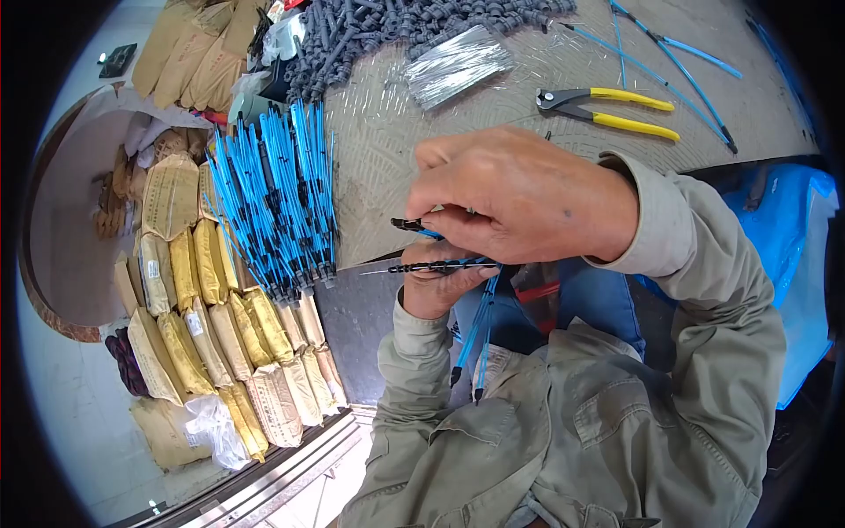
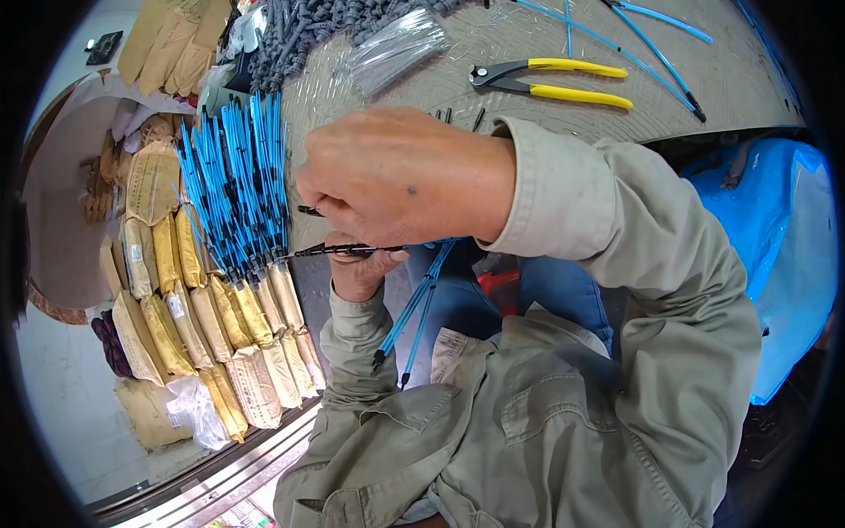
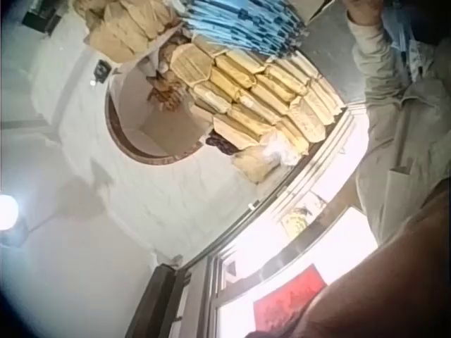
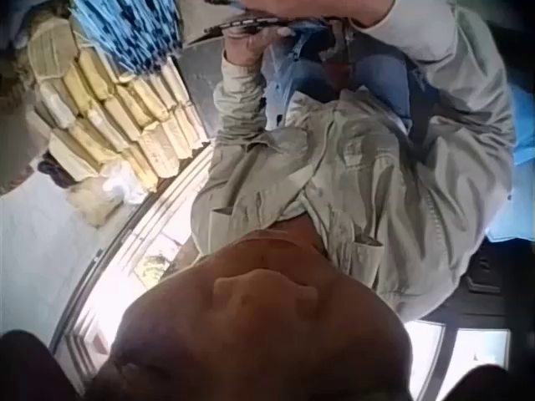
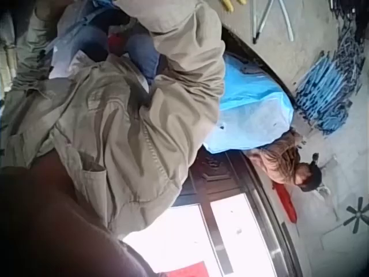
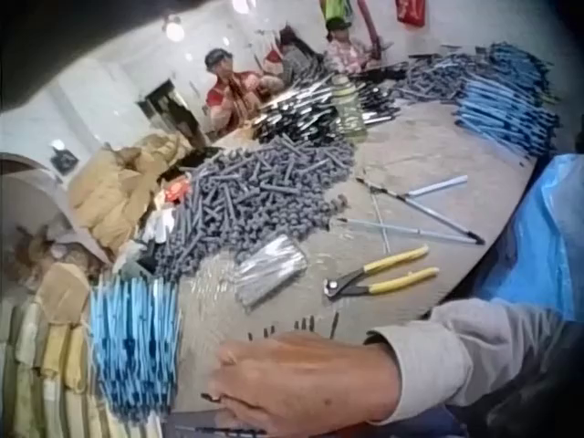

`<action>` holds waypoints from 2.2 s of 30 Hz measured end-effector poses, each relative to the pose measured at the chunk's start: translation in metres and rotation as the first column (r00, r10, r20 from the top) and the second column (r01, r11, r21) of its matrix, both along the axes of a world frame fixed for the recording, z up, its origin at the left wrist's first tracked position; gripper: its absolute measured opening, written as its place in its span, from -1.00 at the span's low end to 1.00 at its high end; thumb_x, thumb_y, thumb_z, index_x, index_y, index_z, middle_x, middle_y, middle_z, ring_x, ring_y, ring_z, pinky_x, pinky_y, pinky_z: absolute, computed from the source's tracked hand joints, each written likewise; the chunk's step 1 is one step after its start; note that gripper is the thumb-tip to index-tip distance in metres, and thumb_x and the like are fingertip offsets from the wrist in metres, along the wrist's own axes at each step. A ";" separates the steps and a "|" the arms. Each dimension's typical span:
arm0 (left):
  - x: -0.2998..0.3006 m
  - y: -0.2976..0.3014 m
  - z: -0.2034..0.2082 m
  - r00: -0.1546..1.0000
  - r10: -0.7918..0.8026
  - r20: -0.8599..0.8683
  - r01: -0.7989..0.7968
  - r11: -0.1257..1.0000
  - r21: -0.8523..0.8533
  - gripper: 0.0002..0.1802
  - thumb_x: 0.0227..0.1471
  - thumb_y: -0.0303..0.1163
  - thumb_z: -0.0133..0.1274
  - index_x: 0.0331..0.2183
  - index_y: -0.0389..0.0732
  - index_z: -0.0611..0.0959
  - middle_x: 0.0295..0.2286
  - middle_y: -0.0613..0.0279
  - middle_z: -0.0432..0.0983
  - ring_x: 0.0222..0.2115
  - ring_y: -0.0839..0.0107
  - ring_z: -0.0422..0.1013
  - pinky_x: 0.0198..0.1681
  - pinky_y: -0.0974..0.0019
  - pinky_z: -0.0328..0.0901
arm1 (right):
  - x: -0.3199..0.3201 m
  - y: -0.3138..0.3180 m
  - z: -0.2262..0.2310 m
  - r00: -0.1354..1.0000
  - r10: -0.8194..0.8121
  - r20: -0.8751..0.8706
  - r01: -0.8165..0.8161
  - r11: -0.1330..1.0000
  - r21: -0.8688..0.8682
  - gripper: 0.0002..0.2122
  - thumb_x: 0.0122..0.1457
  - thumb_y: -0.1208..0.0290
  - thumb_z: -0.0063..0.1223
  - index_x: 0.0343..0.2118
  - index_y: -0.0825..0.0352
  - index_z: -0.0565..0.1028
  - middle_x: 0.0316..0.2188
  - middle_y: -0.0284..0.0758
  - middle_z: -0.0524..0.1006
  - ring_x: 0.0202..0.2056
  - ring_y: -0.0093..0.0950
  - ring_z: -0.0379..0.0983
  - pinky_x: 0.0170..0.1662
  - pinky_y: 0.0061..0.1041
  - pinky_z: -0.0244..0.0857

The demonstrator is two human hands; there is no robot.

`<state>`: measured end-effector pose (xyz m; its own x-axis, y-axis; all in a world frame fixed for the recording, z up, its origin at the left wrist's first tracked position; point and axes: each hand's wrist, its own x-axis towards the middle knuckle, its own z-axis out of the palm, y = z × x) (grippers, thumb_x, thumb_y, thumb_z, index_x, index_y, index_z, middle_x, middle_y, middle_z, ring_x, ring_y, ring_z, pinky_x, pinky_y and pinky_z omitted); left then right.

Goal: The person assembles blue plastic tubes into a central hub, then secures the components using crimping pliers.

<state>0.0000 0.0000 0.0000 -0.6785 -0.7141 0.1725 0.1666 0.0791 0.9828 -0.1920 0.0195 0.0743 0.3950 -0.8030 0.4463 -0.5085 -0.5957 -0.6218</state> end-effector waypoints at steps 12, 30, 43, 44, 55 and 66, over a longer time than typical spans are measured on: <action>0.002 -0.005 -0.006 0.998 -0.054 0.022 0.057 0.985 -0.166 -0.77 -0.32 -0.65 0.24 -0.45 -0.36 0.60 -0.33 0.08 0.52 -0.23 0.30 0.42 -0.15 0.27 0.30 | 0.010 -0.002 -0.010 0.986 -0.076 0.151 0.092 0.990 -0.103 -0.88 -0.06 0.50 0.05 -0.41 0.31 0.43 -0.55 -0.27 0.36 -0.54 -0.27 0.35 -0.51 -0.39 0.19; -0.004 -0.001 -0.008 0.997 -0.070 -0.034 0.064 0.987 -0.149 -0.73 -0.26 -0.68 0.21 -0.37 -0.36 0.60 -0.37 0.09 0.53 -0.27 0.33 0.43 -0.19 0.32 0.33 | 0.012 -0.002 -0.002 0.993 -0.073 0.093 0.082 0.992 -0.100 -0.87 -0.09 0.46 0.13 -0.45 0.31 0.44 -0.57 -0.31 0.36 -0.57 -0.33 0.36 -0.54 -0.45 0.18; 0.000 -0.008 0.002 0.961 -0.269 -0.058 0.274 0.957 0.099 -0.71 -0.04 -0.59 0.06 -0.19 -0.41 0.54 -0.22 0.05 0.50 -0.20 0.40 0.42 -0.12 0.36 0.33 | -0.020 0.033 0.009 0.957 -0.159 -0.241 0.185 0.979 0.088 -0.81 -0.01 0.45 0.09 -0.30 0.34 0.47 -0.42 -0.29 0.45 -0.49 -0.37 0.40 -0.47 -0.51 0.23; 0.000 -0.007 -0.001 0.962 -0.263 -0.069 0.269 0.958 0.097 -0.71 -0.04 -0.59 0.06 -0.19 -0.41 0.54 -0.22 0.05 0.50 -0.20 0.40 0.42 -0.12 0.36 0.33 | -0.026 0.034 0.003 0.955 -0.153 -0.252 0.180 0.980 0.086 -0.81 -0.01 0.45 0.09 -0.30 0.34 0.47 -0.42 -0.29 0.45 -0.49 -0.37 0.40 -0.47 -0.51 0.23; -0.001 -0.007 -0.003 0.955 -0.290 -0.064 0.296 0.947 0.127 -0.73 -0.09 -0.56 0.10 -0.26 -0.44 0.58 -0.26 -0.08 0.50 -0.15 0.18 0.41 -0.12 0.29 0.35 | -0.021 0.003 -0.094 0.959 -0.037 -0.280 0.056 0.997 0.057 -0.40 -0.01 0.43 -0.05 0.17 0.24 0.11 0.20 -0.25 0.06 0.21 -0.33 -0.02 0.24 -0.34 -0.12; 0.016 0.004 -0.066 0.887 -0.326 -0.325 0.455 0.734 0.504 -0.32 -0.16 -0.36 0.17 -0.01 -0.44 0.32 -0.10 -0.22 0.34 -0.09 0.10 0.36 -0.03 0.18 0.30 | -0.009 -0.020 -0.101 0.911 0.128 -0.393 -0.136 0.991 0.007 -0.52 0.16 0.11 -0.17 0.11 0.20 0.21 0.17 -0.35 0.15 0.21 -0.41 -0.02 0.24 -0.37 -0.15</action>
<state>0.0156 0.0044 -0.0664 -0.9141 -0.4054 -0.0014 0.2568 -0.5816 0.7719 -0.2013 -0.0005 -0.0271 0.6427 -0.7244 0.2494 -0.6248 -0.6840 -0.3766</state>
